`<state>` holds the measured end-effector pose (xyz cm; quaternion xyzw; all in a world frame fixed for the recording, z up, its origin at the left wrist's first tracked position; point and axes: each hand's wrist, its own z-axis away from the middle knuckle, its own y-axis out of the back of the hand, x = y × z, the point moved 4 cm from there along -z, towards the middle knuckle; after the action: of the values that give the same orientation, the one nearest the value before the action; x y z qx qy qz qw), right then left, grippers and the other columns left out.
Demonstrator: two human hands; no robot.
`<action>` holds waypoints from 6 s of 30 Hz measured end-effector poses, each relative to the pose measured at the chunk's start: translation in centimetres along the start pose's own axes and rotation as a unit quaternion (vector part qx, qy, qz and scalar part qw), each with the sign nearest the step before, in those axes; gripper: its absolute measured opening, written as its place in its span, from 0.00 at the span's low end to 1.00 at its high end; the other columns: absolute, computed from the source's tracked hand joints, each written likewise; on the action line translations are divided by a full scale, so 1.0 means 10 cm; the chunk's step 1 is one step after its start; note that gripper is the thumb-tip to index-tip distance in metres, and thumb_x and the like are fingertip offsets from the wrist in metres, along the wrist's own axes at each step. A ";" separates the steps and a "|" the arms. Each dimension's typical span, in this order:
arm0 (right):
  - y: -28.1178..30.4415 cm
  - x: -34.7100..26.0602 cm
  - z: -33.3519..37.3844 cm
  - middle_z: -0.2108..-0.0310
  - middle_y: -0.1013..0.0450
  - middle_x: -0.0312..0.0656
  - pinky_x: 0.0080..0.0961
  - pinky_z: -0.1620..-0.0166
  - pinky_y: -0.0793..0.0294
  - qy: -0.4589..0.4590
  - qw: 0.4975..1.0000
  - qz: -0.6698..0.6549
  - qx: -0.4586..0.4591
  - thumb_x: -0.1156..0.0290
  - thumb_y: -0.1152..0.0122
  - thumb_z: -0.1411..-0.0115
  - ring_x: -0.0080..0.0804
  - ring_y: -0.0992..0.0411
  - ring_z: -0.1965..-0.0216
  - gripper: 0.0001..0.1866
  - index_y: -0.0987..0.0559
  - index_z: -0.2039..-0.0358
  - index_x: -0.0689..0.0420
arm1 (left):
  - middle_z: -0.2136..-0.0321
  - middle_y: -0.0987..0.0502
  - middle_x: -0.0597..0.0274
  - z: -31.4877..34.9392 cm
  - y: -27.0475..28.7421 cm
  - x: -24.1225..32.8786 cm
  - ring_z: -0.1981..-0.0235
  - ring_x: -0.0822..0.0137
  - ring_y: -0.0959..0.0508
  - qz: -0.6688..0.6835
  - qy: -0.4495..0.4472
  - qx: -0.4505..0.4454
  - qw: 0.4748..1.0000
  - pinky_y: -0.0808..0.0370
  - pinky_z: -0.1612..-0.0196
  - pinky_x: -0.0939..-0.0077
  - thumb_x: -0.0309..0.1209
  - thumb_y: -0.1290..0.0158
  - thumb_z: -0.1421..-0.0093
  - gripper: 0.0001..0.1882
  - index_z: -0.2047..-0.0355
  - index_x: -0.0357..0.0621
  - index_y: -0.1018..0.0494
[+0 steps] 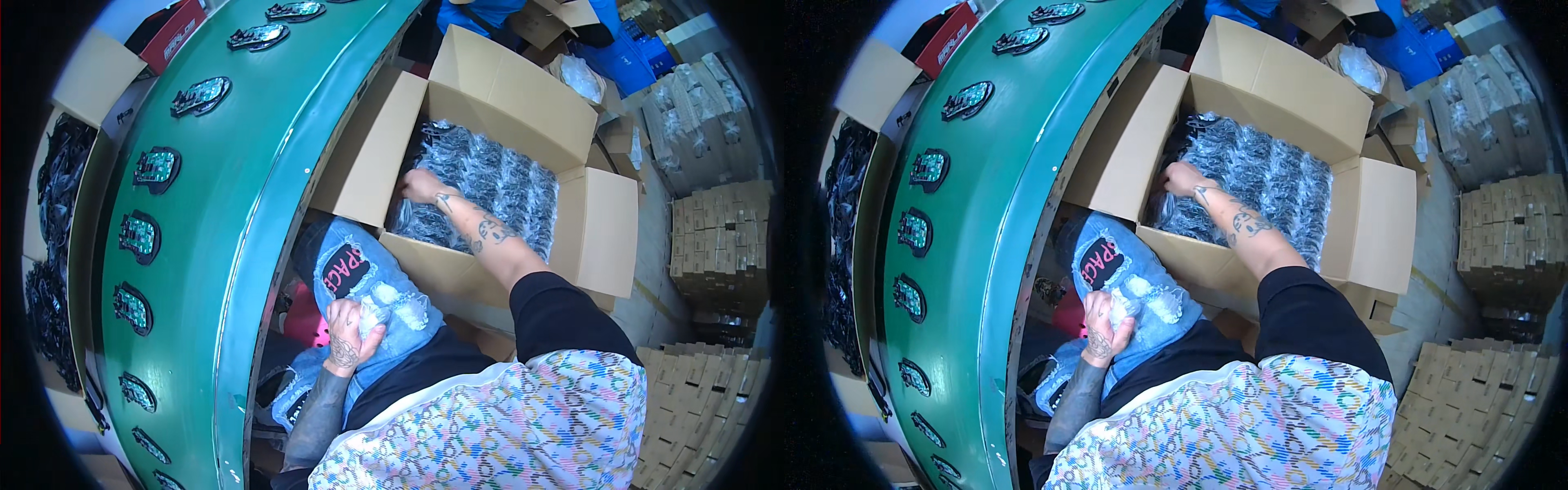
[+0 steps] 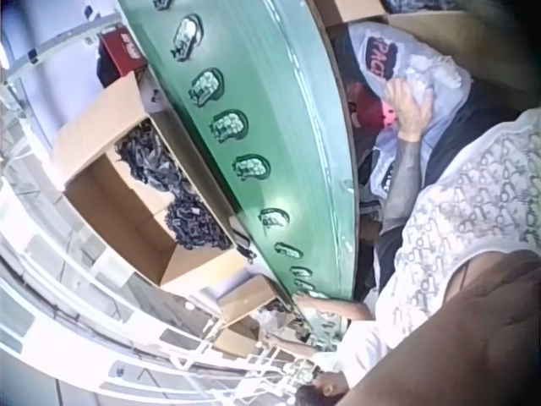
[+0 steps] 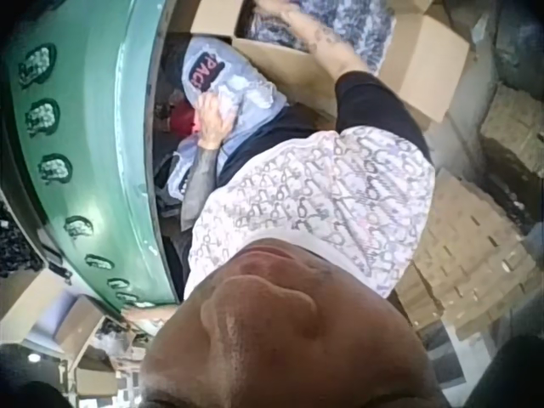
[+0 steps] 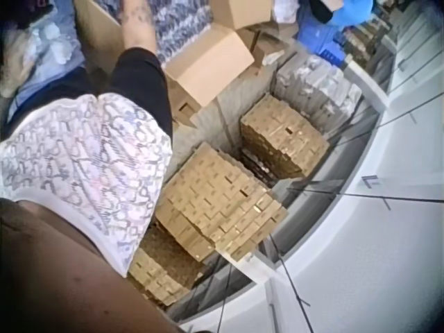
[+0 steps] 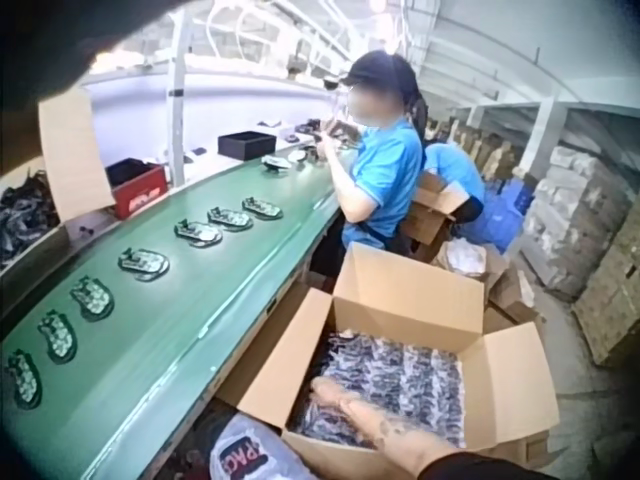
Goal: The person unpacks small electronic components from a cardboard box filled with bubble wrap. They remove the bubble wrap and place the components onto a green conveyor belt. The person repeats this process for multiple items, handling them one by one.
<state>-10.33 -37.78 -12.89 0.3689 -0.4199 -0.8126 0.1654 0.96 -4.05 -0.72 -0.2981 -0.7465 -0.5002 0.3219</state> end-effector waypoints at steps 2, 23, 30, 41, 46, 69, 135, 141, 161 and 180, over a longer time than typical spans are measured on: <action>0.16 -0.06 0.04 0.66 0.22 0.52 0.38 0.56 0.24 -0.002 1.000 0.025 0.014 0.66 0.39 0.49 0.50 0.24 0.60 0.13 0.17 0.64 0.57 | 0.68 0.30 0.51 -0.01 0.00 0.00 0.63 0.49 0.31 0.003 0.001 -0.001 1.000 0.37 0.58 0.55 0.44 0.41 0.51 0.23 0.65 0.38 0.31; 0.83 -0.34 0.72 0.77 0.24 0.35 0.17 0.73 0.27 -0.007 0.934 -0.231 0.271 0.68 0.31 0.46 0.16 0.28 0.78 0.15 0.20 0.57 0.56 | 0.64 0.30 0.47 -0.03 0.04 0.08 0.62 0.46 0.31 -0.033 0.008 0.034 0.999 0.32 0.59 0.55 0.32 0.37 0.55 0.21 0.65 0.35 0.33; 0.55 -0.01 0.34 0.73 0.26 0.32 0.15 0.74 0.33 -0.095 0.883 -0.460 0.011 0.72 0.37 0.41 0.16 0.35 0.78 0.09 0.20 0.60 0.60 | 0.64 0.30 0.47 -0.04 0.05 0.09 0.62 0.46 0.31 -0.037 0.011 0.035 0.999 0.32 0.58 0.56 0.32 0.37 0.54 0.21 0.64 0.35 0.33; 0.25 -0.12 0.21 0.67 0.26 0.46 0.41 0.57 0.25 0.017 0.965 0.006 0.263 0.69 0.40 0.49 0.49 0.28 0.61 0.07 0.19 0.70 0.55 | 0.65 0.29 0.49 -0.01 0.05 0.06 0.63 0.48 0.30 -0.052 0.010 0.043 0.998 0.32 0.59 0.57 0.32 0.35 0.56 0.22 0.64 0.35 0.33; -0.15 -0.41 0.49 0.66 0.28 0.49 0.41 0.60 0.24 0.189 0.972 0.126 0.065 0.68 0.39 0.52 0.49 0.28 0.59 0.06 0.20 0.75 0.55 | 0.67 0.30 0.50 0.01 0.02 0.03 0.64 0.48 0.31 -0.032 0.008 0.040 0.999 0.32 0.60 0.57 0.31 0.37 0.55 0.20 0.65 0.35 0.32; -0.58 -0.62 0.53 0.72 0.25 0.45 0.40 0.67 0.22 0.333 0.918 0.216 -0.019 0.69 0.49 0.45 0.44 0.23 0.67 0.08 0.21 0.73 0.55 | 0.68 0.30 0.47 0.05 -0.03 0.00 0.64 0.47 0.31 -0.044 -0.004 0.046 0.998 0.33 0.61 0.57 0.32 0.37 0.53 0.20 0.65 0.34 0.32; 0.81 0.29 -0.01 0.64 0.22 0.47 0.38 0.54 0.26 -0.153 0.895 0.239 0.345 0.68 0.44 0.48 0.43 0.24 0.59 0.09 0.18 0.70 0.57 | 0.68 0.28 0.52 -0.09 0.06 0.16 0.55 0.46 0.28 -0.048 -0.029 0.084 0.995 0.36 0.46 0.47 0.32 0.39 0.56 0.17 0.69 0.40 0.32; 0.42 -0.10 0.16 0.73 0.21 0.48 0.36 0.59 0.22 -0.137 0.954 -0.225 0.140 0.66 0.43 0.44 0.46 0.21 0.69 0.10 0.17 0.68 0.55 | 0.66 0.30 0.55 0.10 0.00 0.12 0.63 0.54 0.25 -0.007 -0.114 0.093 0.989 0.25 0.63 0.61 0.21 0.35 0.58 0.18 0.68 0.43 0.31; 0.59 0.92 0.18 0.41 0.37 0.54 0.47 0.39 0.39 -0.413 0.809 -0.107 0.403 0.48 0.54 0.36 0.55 0.39 0.40 0.29 0.33 0.40 0.51 | 0.67 0.28 0.51 0.04 -0.03 0.16 0.67 0.52 0.26 0.005 -0.063 0.058 0.996 0.27 0.65 0.61 0.20 0.38 0.53 0.19 0.64 0.41 0.34; 0.62 1.16 0.03 0.53 0.27 0.60 0.44 0.44 0.33 -0.423 0.825 -0.127 0.354 0.47 0.67 0.33 0.56 0.29 0.49 0.32 0.24 0.52 0.60 | 0.67 0.28 0.51 0.01 0.06 0.17 0.67 0.53 0.26 0.003 -0.045 0.060 0.997 0.27 0.65 0.62 0.21 0.38 0.53 0.17 0.65 0.41 0.34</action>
<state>-18.63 -48.01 -13.11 0.0727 -0.6567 -0.6985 -0.2751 0.36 -3.52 0.92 -0.3023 -0.7882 -0.4397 0.3066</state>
